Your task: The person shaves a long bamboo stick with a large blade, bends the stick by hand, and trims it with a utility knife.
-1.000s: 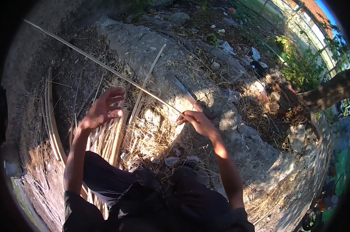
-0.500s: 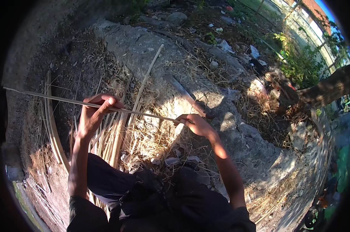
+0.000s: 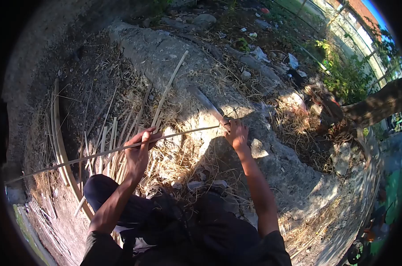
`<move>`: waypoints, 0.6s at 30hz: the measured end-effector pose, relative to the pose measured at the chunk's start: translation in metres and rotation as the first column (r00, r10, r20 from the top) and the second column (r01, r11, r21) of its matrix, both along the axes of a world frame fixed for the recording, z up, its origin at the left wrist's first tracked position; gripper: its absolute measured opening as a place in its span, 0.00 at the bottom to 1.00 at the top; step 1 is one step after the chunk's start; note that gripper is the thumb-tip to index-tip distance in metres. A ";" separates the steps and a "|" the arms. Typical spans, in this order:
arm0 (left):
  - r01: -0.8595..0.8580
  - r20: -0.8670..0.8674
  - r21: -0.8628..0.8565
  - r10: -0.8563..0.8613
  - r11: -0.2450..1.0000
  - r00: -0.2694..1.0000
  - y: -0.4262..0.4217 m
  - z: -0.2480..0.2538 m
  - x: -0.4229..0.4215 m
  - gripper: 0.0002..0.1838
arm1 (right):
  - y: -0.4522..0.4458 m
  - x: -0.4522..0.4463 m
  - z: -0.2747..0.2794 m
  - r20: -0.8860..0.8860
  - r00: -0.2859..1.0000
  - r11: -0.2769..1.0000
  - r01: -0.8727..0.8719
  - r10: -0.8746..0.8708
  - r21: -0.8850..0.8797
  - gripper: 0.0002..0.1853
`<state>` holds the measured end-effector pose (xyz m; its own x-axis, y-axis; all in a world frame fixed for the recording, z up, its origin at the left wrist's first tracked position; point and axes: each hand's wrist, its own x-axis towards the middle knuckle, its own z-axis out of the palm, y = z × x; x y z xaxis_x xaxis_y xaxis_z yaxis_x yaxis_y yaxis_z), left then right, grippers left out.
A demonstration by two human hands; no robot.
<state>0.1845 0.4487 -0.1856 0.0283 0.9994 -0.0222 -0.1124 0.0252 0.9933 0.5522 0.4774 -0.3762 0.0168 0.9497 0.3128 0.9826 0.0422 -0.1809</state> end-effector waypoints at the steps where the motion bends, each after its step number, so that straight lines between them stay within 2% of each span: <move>1: -0.009 -0.001 0.011 0.009 1.000 1.000 -0.001 -0.012 0.002 0.23 | 0.004 -0.001 -0.002 -0.001 1.000 0.999 0.016 -0.016 -0.034 0.26; 3: 0.019 -0.082 0.025 -0.017 1.000 0.996 0.000 -0.024 0.003 0.24 | 0.010 0.001 -0.013 -0.004 0.999 0.997 0.033 -0.033 -0.070 0.23; 5: 0.022 -0.097 0.003 -0.022 1.000 0.995 0.002 -0.035 0.007 0.25 | 0.017 0.002 -0.024 -0.079 0.996 0.998 -0.041 0.037 -0.041 0.19; 8: 0.044 -0.041 -0.015 -0.044 0.999 0.998 0.000 -0.046 0.010 0.27 | 0.021 0.005 -0.032 -0.031 0.996 0.996 -0.084 0.084 0.014 0.17; 9: 0.052 -0.015 -0.018 -0.052 0.998 0.999 -0.001 -0.048 0.011 0.28 | 0.021 0.005 -0.031 -0.030 0.996 0.996 -0.085 0.085 0.012 0.17; 11: 0.057 -0.040 -0.051 -0.059 0.997 0.997 0.003 -0.051 0.010 0.31 | 0.021 0.004 -0.028 -0.230 0.967 0.989 -0.131 0.112 -0.066 0.17; 12: 0.083 -0.066 -0.071 -0.087 0.994 0.994 0.003 -0.049 0.009 0.33 | 0.021 0.000 -0.019 -0.230 0.966 0.988 -0.134 0.114 -0.073 0.17; 14: 0.105 -0.089 -0.099 -0.114 0.990 0.989 -0.001 -0.047 0.007 0.34 | 0.024 -0.002 -0.015 -0.218 0.976 0.954 -0.065 0.000 -0.292 0.22; 16: 0.150 -0.120 -0.130 -0.166 0.980 0.979 -0.004 -0.049 0.008 0.38 | 0.028 0.000 -0.028 -0.276 0.961 0.954 -0.111 0.031 -0.278 0.24; 18: 0.142 -0.018 -0.270 -0.153 0.952 0.988 -0.016 -0.052 0.012 0.43 | 0.019 -0.008 -0.024 -0.369 0.927 0.953 -0.165 0.062 -0.254 0.26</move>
